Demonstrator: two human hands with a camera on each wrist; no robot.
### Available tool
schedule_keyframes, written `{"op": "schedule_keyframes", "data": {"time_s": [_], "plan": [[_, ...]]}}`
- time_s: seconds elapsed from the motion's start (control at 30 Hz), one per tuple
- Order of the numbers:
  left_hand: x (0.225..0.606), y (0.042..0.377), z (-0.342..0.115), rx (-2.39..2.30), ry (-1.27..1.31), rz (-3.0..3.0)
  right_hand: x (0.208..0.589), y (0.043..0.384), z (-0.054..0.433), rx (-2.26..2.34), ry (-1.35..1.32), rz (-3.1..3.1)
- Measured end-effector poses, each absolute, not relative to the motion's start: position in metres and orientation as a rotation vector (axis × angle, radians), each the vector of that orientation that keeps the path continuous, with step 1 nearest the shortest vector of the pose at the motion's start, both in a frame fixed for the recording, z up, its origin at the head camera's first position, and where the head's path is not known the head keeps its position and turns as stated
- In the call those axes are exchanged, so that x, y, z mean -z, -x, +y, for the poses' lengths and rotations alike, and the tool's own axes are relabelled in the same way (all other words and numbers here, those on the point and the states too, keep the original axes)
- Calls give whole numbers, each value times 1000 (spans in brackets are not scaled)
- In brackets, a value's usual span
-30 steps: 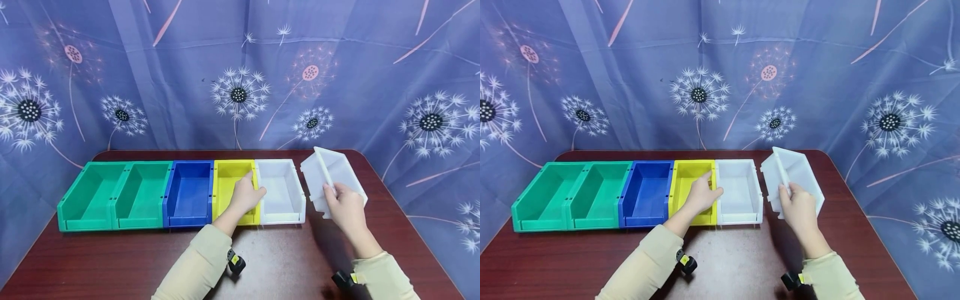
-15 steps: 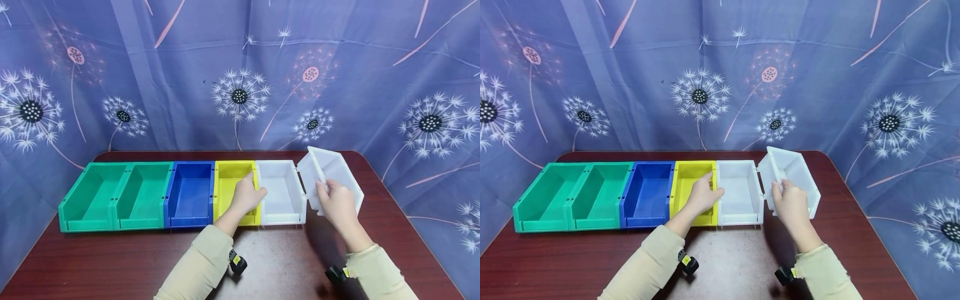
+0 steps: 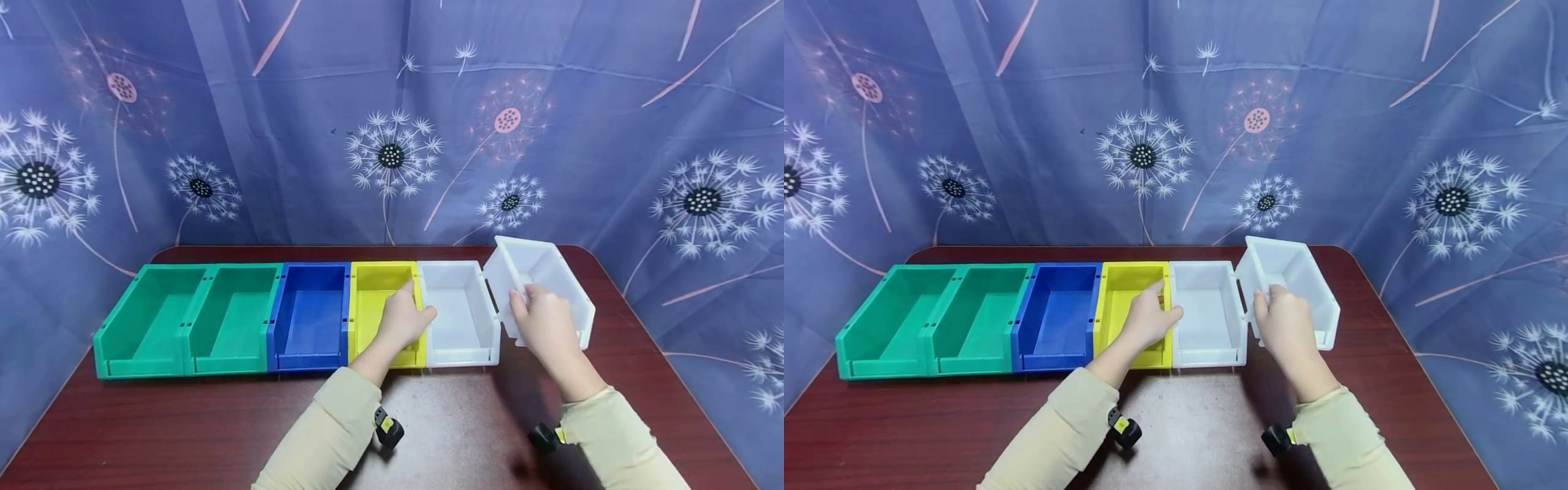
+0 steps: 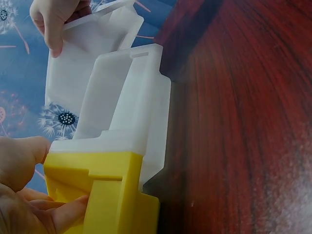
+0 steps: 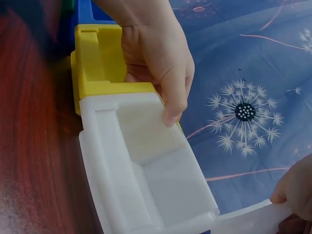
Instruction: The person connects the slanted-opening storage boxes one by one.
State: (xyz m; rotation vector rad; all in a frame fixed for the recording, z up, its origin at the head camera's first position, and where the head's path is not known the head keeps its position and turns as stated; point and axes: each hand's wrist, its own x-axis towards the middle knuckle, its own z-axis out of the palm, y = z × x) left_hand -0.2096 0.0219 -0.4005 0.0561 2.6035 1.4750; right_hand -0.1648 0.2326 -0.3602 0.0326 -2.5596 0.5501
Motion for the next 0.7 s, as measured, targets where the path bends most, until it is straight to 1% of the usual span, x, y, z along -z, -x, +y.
{"op": "schedule_keyframes", "data": {"time_s": [0.1, 0.33, 0.53, 0.7], "plan": [[400, 209, 22, -1481, -59, 2596, 360, 163, 229, -529, -36, -2569], [402, 210, 22, -1465, -67, 2611, 356, 167, 224, -385, -226, -2739], [402, 209, 24, -1436, -47, 2628, 361, 172, 240, -498, -375, -2940], [400, 210, 23, -1420, -47, 2635, 354, 172, 243, -521, -423, -3040]]}}
